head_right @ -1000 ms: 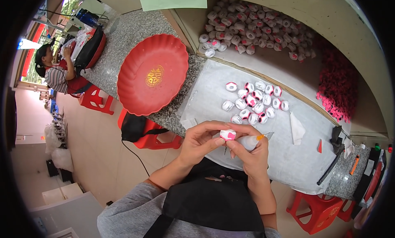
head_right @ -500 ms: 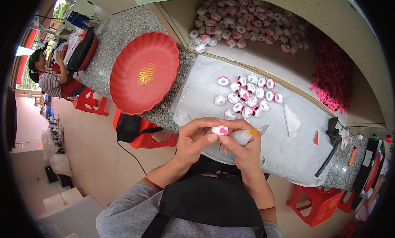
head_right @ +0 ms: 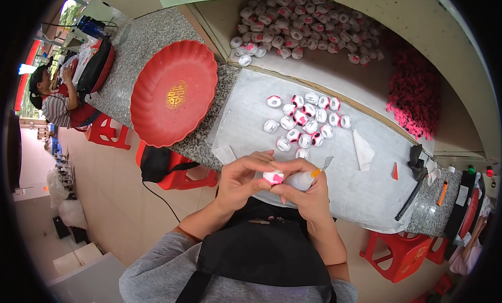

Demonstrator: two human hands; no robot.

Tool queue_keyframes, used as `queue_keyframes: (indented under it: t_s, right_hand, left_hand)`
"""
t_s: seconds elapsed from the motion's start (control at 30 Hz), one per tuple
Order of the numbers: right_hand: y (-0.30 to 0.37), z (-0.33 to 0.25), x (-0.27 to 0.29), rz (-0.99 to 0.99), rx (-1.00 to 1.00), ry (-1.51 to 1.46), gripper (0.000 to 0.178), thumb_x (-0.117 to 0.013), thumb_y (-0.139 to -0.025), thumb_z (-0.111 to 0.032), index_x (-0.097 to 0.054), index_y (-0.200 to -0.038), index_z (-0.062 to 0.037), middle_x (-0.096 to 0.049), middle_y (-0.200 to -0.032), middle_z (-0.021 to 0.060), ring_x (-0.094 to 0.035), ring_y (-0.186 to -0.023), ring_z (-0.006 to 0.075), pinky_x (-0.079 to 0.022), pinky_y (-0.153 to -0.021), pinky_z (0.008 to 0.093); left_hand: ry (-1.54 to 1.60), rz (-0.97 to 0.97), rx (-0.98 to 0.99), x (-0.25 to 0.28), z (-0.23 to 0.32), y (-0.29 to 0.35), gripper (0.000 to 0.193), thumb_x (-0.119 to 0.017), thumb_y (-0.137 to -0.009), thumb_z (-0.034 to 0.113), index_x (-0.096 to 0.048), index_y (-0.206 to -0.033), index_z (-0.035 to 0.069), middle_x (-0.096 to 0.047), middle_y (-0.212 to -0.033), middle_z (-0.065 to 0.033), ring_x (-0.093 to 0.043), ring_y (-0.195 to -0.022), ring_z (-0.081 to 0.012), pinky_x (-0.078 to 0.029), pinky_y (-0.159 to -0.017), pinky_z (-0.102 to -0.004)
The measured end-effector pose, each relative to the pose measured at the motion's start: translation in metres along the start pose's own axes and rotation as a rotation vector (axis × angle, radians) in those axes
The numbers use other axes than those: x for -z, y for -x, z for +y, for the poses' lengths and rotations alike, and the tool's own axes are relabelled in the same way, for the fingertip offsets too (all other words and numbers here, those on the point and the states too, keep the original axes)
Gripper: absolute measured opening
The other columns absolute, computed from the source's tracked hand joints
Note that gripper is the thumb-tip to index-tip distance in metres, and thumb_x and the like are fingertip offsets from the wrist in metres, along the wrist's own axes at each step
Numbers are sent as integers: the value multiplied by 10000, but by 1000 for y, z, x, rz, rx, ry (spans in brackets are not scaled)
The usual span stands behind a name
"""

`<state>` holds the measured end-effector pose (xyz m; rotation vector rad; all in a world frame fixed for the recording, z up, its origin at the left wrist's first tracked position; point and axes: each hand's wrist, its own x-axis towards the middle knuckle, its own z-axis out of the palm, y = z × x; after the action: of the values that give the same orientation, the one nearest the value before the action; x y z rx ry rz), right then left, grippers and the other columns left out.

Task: Applying glue to small white circular bases and attaching red petal-like components to assemble small toys.

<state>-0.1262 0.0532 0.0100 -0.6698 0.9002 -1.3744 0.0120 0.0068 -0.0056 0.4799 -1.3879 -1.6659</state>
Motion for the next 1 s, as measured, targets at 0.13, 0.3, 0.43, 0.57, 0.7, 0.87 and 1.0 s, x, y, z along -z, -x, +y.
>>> queue_keyframes:
  t_s: [0.13,0.3,0.43,0.57,0.7,0.87,1.0]
  right_hand:
    - [13,0,8,27,-14,-6,240,-624,-629,37,-529,-850,44,-546,-675,94,-499,-518,87,-384,-408,181]
    - [8,2,9,83,-31,-103,223,-617,-629,45,-534,-835,24,-547,-682,84,-505,-539,97,-388,-403,189]
    - [6,-1,15,28,-5,-44,215,-612,-633,42,-535,-832,13,-548,-682,76,-501,-539,94,-385,-409,190]
    - [-2,-2,13,46,-37,-22,264,-590,-653,30,-522,-908,27,-543,-679,75,-471,-512,84,-368,-412,184]
    - [-2,-18,17,197,92,32,389,-528,-651,30,-448,-1031,40,-523,-679,93,-465,-498,100,-358,-385,188]
    - [5,-25,38,232,135,117,380,-514,-656,22,-440,-1028,48,-507,-654,93,-441,-484,100,-343,-382,191]
    - [9,-25,42,243,129,98,348,-520,-659,14,-450,-998,44,-506,-653,96,-439,-482,104,-342,-385,193]
  left_hand:
    - [-131,-31,-4,-10,0,7,228,-591,-701,100,-532,-900,6,-555,-899,-94,-498,-882,-203,-229,-919,-416]
    - [-122,-17,47,-13,0,1,231,-575,-712,74,-518,-923,0,-553,-912,-84,-496,-896,-192,-229,-920,-408]
    - [-252,-7,-7,-13,2,-1,208,-561,-718,61,-525,-919,18,-562,-904,-73,-507,-870,-184,-257,-902,-387]
    - [-223,45,46,-11,-1,-8,207,-566,-710,55,-538,-913,26,-549,-917,-78,-496,-871,-172,-304,-859,-324]
    - [-396,239,28,21,-6,-49,234,-578,-702,70,-528,-925,16,-501,-957,-98,-450,-934,-180,-313,-836,-275]
    - [-749,155,-37,29,-27,-65,333,-565,-719,110,-469,-1025,21,-387,-1121,-151,-384,-1037,-224,-284,-871,-290]
    - [-572,75,114,4,-28,-71,493,-475,-784,130,-250,-1218,66,-210,-1266,-152,-202,-1179,-239,-160,-951,-323]
